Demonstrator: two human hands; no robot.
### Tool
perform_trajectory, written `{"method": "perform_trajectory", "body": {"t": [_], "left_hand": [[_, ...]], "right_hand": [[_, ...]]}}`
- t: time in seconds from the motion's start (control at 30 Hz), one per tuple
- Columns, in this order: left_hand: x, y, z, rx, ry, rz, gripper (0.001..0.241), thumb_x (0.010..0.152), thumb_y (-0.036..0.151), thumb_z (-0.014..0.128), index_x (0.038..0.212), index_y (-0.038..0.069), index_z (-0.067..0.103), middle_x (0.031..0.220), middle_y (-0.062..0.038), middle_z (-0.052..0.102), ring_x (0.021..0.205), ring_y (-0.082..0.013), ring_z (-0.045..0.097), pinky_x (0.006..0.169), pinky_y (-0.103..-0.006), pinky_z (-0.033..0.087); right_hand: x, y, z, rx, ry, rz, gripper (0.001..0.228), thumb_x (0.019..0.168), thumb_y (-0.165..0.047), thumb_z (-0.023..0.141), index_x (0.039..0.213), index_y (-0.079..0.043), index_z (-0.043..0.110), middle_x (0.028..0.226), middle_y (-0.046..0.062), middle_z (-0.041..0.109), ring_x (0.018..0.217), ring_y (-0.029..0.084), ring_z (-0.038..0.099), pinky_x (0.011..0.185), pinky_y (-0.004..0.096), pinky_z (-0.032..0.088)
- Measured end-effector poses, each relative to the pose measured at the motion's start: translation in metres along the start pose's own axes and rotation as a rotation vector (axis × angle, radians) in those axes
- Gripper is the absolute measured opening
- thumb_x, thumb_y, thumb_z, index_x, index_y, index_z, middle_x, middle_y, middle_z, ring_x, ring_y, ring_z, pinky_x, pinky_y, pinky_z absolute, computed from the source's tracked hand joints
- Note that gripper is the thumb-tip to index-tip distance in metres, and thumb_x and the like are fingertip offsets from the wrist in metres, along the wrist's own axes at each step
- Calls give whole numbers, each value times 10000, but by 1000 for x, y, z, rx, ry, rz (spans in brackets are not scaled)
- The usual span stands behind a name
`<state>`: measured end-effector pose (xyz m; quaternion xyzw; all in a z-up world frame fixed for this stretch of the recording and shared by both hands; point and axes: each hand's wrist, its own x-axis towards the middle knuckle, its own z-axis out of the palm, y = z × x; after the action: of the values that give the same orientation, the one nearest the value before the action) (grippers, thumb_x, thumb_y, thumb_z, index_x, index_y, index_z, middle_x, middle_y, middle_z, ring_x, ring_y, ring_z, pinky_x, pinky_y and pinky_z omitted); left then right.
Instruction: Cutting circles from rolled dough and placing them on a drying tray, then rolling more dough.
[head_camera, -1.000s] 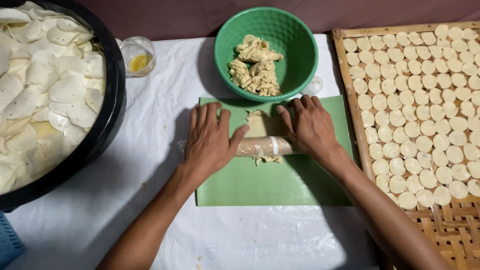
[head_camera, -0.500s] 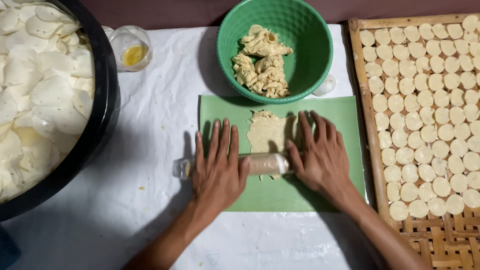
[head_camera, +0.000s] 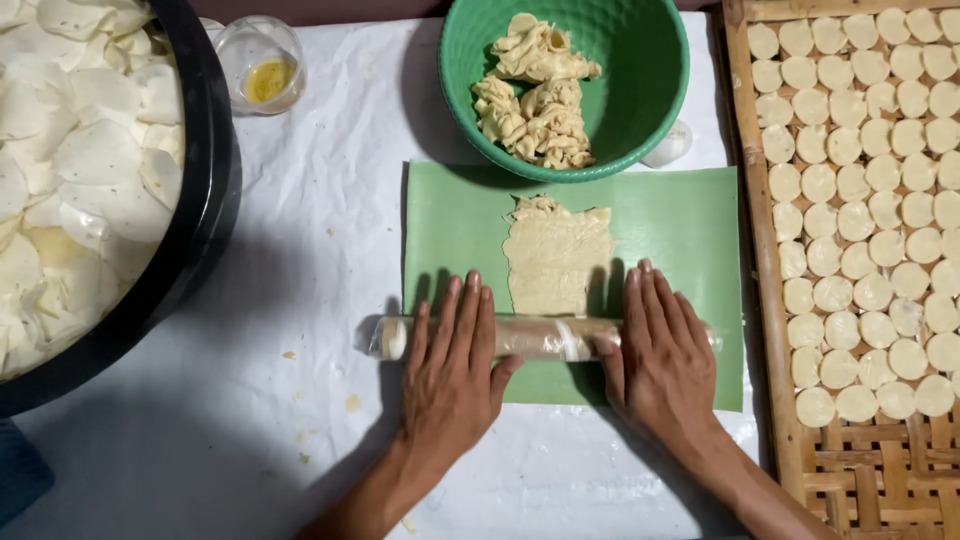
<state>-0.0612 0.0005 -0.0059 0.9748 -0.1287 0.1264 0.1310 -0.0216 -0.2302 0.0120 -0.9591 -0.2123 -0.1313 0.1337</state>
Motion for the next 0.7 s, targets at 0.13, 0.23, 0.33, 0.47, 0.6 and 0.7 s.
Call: {"method": "perform_trajectory", "body": {"t": [0.13,0.23,0.33,0.47,0.6,0.7], "left_hand": [[57,-16,5,-73,22,-15,772,1058,481,384,1473,-170,419,1603,-376,289,1533,-488,215,1215,-696,46],[72,-17,0,-48,46,-25,826,1067,511,339,1478,-203,386,1601,-411,257,1535,-507,190,1193,-729,11],[24,-1,-3,-65,24,-11,798,1061,497,359,1505,-166,361,1615,-366,291,1540,-463,237,1209,-704,22],[-47,26,-5,-94,-37,-23,789,1072,511,299,1518,-137,341,1628,-345,277,1549,-442,234,1250,-601,124],[-23,9,8,-53,-91,-13,843,1058,573,238,1543,-114,292,1652,-326,230,1561,-423,188,1253,-621,82],[42,-7,2,-89,10,26,853,1014,488,508,1515,-175,316,1631,-372,233,1559,-447,183,1240,-665,44]], "right_hand": [[51,17,7,-83,-65,33,683,1067,-413,361,1483,120,458,1506,323,498,1421,455,460,1135,505,391],[63,18,5,-52,-104,95,757,1074,-476,309,1527,126,382,1547,374,402,1449,481,387,1167,529,314],[16,-3,-3,-25,-61,61,745,1056,-434,325,1504,159,374,1547,393,394,1454,506,391,1199,561,298],[-54,-22,-9,-7,-32,20,660,988,-259,472,1499,149,383,1577,330,409,1482,419,410,1217,497,301],[-35,3,6,-11,-92,2,690,1066,-392,291,1546,103,296,1624,291,337,1522,422,326,1258,527,238],[27,20,5,-96,-41,-46,680,1068,-390,376,1535,104,387,1586,258,442,1484,405,398,1210,512,304]]}}
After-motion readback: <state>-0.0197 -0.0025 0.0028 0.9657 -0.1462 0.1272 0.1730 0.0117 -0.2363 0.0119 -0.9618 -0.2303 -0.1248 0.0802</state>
